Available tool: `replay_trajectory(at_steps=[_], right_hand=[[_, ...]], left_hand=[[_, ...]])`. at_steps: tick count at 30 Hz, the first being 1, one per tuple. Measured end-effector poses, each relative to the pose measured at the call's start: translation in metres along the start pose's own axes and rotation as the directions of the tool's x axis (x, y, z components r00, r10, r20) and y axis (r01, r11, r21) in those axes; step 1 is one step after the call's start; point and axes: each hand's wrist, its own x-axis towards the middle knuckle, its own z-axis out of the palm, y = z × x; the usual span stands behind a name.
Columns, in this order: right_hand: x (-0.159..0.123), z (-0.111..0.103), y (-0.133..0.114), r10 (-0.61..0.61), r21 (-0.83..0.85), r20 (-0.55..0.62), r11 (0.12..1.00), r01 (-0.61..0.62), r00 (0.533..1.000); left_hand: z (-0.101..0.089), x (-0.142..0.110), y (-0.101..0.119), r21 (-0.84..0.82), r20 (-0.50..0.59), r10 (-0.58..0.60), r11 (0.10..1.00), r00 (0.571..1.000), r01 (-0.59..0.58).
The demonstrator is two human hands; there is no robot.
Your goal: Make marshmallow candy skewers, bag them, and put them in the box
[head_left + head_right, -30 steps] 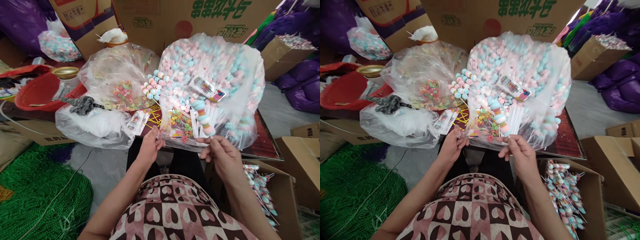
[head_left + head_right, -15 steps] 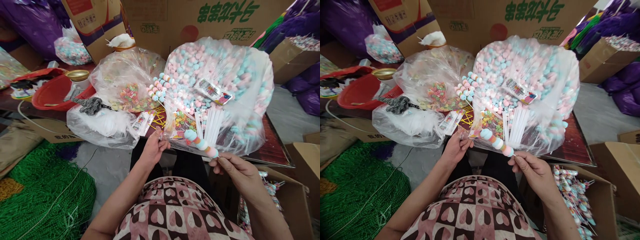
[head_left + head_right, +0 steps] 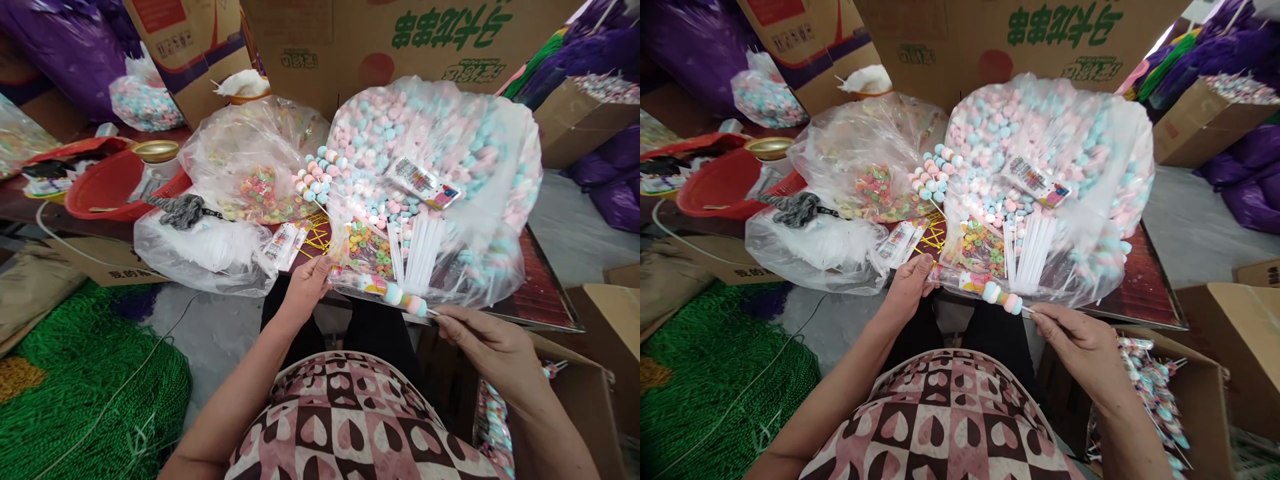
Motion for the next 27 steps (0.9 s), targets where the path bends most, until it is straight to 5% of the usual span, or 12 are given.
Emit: replay_trajectory(at_steps=[11,20,27], right_hand=[[-0.003,0.012,-0.003,0.0,0.047,0.104,0.999,-0.005,0.995],[-0.002,0.023,0.001,0.091,0.18,0.07,0.978,-0.102,0.993],[0.0,0.028,0.002,0.118,0.218,0.14,0.965,-0.146,0.983]], left_hand=[[0.005,-0.003,0.008,0.068,0.073,-0.01,0.998,0.997,0.005],[0.0,0.0,0.013,0.153,-0.055,0.065,0.987,0.996,-0.056],[0.004,-0.004,0.021,-0.108,-0.025,0.032,0.994,0.999,-0.035]])
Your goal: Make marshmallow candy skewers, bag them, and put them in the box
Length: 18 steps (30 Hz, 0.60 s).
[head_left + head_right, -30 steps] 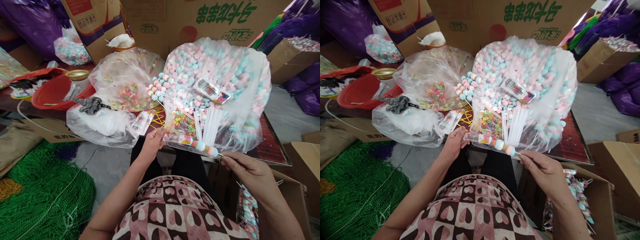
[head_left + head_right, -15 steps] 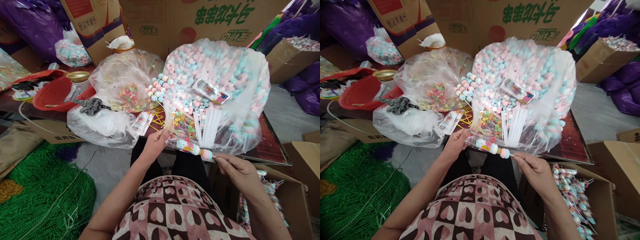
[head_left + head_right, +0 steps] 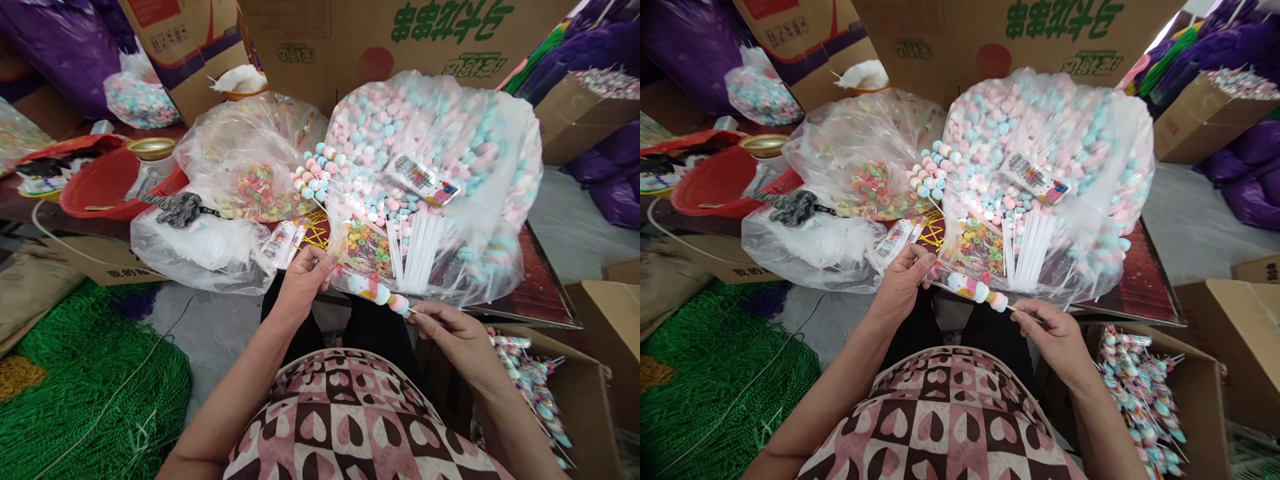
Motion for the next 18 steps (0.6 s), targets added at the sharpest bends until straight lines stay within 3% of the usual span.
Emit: replay_trajectory(at_steps=[3,8,14,18], right_hand=[[-0.001,0.005,0.003,0.043,0.078,-0.016,0.996,-0.042,0.999],[-0.005,0.022,0.004,0.139,0.205,0.019,0.969,-0.14,0.99],[-0.006,0.043,0.002,0.201,0.361,0.065,0.908,-0.211,0.977],[-0.005,0.051,-0.003,0.129,0.28,0.034,0.951,-0.133,0.991]], left_hand=[[0.001,-0.002,0.007,-0.154,0.028,-0.017,0.988,0.999,0.021],[0.005,-0.007,0.019,-0.398,0.211,-0.01,0.912,0.977,0.096],[0.018,-0.012,0.022,-0.39,0.217,0.08,0.921,0.973,0.012],[0.029,-0.015,0.016,-0.375,0.199,0.071,0.927,0.977,0.009]])
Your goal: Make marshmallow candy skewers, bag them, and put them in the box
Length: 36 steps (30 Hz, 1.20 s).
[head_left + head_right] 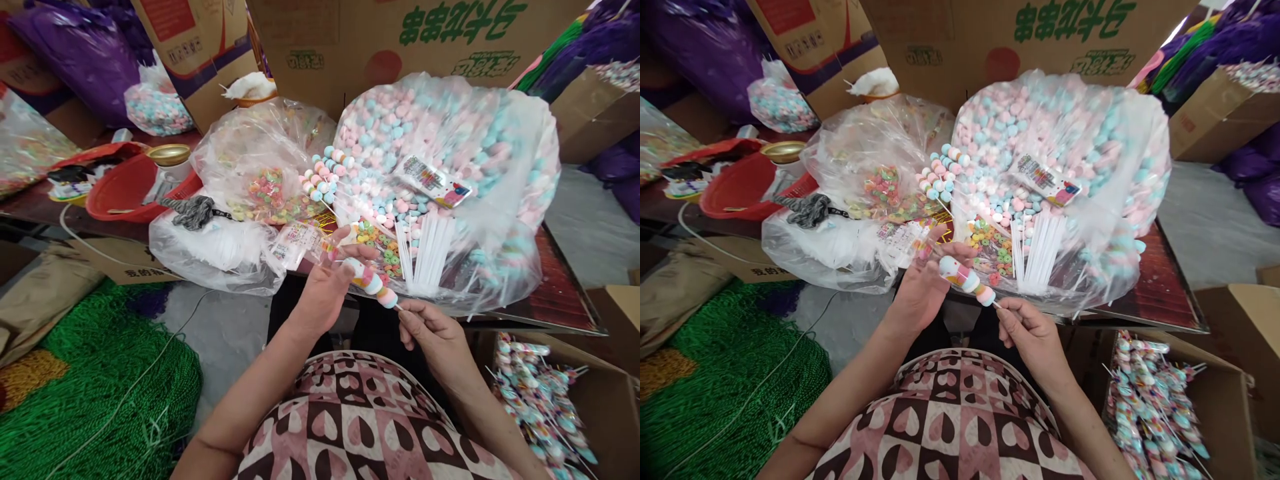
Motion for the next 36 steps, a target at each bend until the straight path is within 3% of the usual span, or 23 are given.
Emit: replay_trajectory(at_steps=[2,5,7,12,17,21,24,27,31,36], right_hand=[[-0.001,0.004,-0.001,-0.121,-0.142,-0.045,0.983,0.114,0.992],[-0.002,0.011,0.0,-0.315,-0.37,-0.109,0.893,0.256,0.943],[-0.002,0.016,0.003,-0.345,-0.415,-0.093,0.866,0.278,0.934],[-0.001,0.025,0.002,-0.213,-0.268,-0.027,0.943,0.198,0.977],[0.002,0.031,-0.001,0.014,-0.049,0.013,0.999,-0.013,1.0],[0.003,0.036,-0.003,0.207,0.205,0.137,0.951,-0.232,0.969],[0.005,0.037,-0.004,0.258,0.329,0.198,0.891,-0.312,0.946],[0.005,0.036,-0.003,0.223,0.313,0.139,0.914,-0.257,0.965],[0.003,0.031,0.0,0.098,0.072,0.079,0.992,-0.104,0.992],[0.003,0.03,0.003,-0.013,-0.117,0.047,0.993,0.018,0.999]], left_hand=[[0.003,0.0,-0.007,-0.043,-0.066,-0.017,0.999,0.998,0.014],[0.006,0.001,-0.016,-0.161,-0.155,-0.06,0.986,0.986,0.035],[0.005,0.001,-0.021,-0.202,-0.181,-0.079,0.979,0.98,0.042],[0.004,-0.001,-0.026,-0.18,-0.15,-0.058,0.983,0.987,0.031],[0.006,0.0,-0.026,-0.14,-0.155,-0.042,0.99,0.987,0.02],[0.01,-0.002,-0.028,-0.098,-0.143,-0.052,0.994,0.988,0.038],[0.011,-0.005,-0.03,-0.052,-0.1,-0.085,0.995,0.991,0.08],[0.009,-0.005,-0.032,-0.042,-0.07,-0.128,0.991,0.989,0.125],[0.002,0.0,-0.029,-0.077,-0.115,-0.13,0.99,0.985,0.122],[0.002,0.001,-0.032,-0.046,-0.154,-0.151,0.988,0.976,0.145]])
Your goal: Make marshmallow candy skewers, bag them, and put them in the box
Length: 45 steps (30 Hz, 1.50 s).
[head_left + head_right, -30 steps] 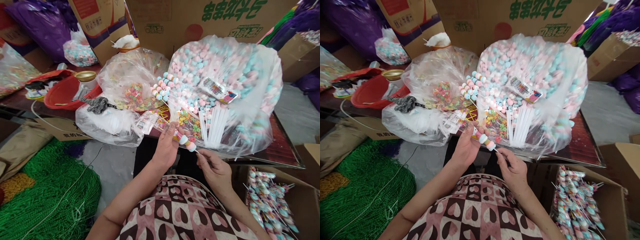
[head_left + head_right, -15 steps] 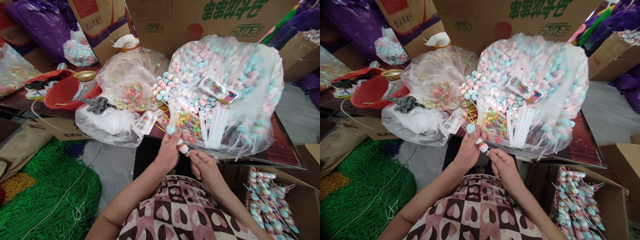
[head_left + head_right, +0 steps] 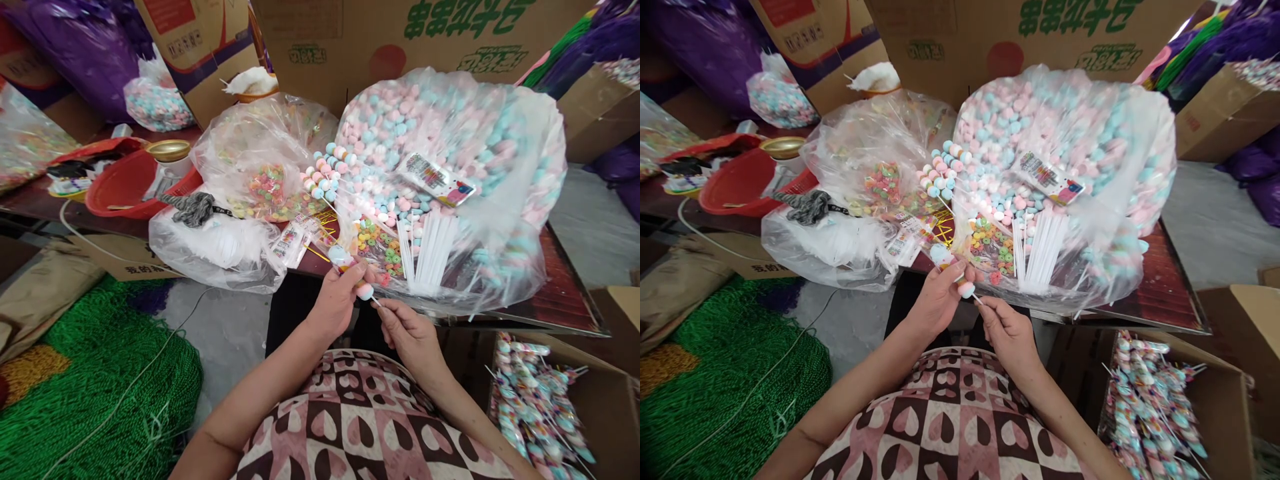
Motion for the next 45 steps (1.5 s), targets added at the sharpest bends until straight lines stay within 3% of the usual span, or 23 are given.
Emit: replay_trajectory(at_steps=[7,9,13,16,18,22,26,29,33,36,40,45], right_hand=[[0.005,0.005,-0.003,0.03,0.119,-0.02,0.993,-0.028,0.999],[0.005,0.004,-0.002,-0.013,0.073,-0.042,0.997,0.016,0.999],[0.004,0.0,0.002,-0.17,-0.117,-0.084,0.98,0.16,0.982],[0.003,0.0,0.001,-0.232,-0.227,-0.101,0.952,0.204,0.968],[0.003,0.001,-0.001,-0.147,-0.168,-0.096,0.977,0.129,0.985],[0.005,0.003,-0.005,0.123,0.179,0.006,0.976,-0.122,0.992],[0.005,0.001,-0.005,0.18,0.354,0.099,0.913,-0.203,0.979],[0.003,-0.001,-0.003,0.167,0.333,0.15,0.92,-0.209,0.974],[0.001,-0.002,0.0,0.218,0.275,0.226,0.92,-0.277,0.949],[0.002,0.0,-0.001,0.178,0.216,0.131,0.955,-0.203,0.975],[0.003,0.001,-0.002,0.01,0.015,-0.01,1.0,-0.01,1.0],[0.004,-0.001,0.001,0.078,0.134,0.036,0.987,-0.083,0.996]], left_hand=[[-0.006,-0.006,-0.008,-0.021,0.082,-0.041,0.999,0.996,0.043],[-0.01,-0.003,-0.003,-0.065,0.092,-0.022,0.997,0.995,0.028],[-0.011,0.004,0.004,-0.098,-0.017,-0.007,0.995,1.0,0.005],[-0.008,0.004,-0.001,-0.087,-0.034,-0.018,0.996,0.999,0.015],[-0.005,0.003,-0.006,-0.067,-0.006,-0.019,0.998,1.0,0.018],[-0.005,-0.002,-0.01,-0.012,0.019,-0.04,0.999,0.999,0.04],[-0.011,-0.003,-0.002,-0.028,0.143,-0.048,0.998,0.989,0.053],[-0.017,-0.001,0.008,-0.103,0.183,-0.001,0.994,0.983,0.02],[-0.02,0.003,0.012,-0.113,0.132,0.015,0.994,0.991,0.0],[-0.018,0.002,0.005,-0.085,0.108,-0.015,0.996,0.994,0.024],[-0.013,-0.001,-0.006,-0.097,0.113,-0.029,0.994,0.993,0.04],[-0.016,0.001,0.004,-0.118,0.102,-0.016,0.993,0.995,0.028]])
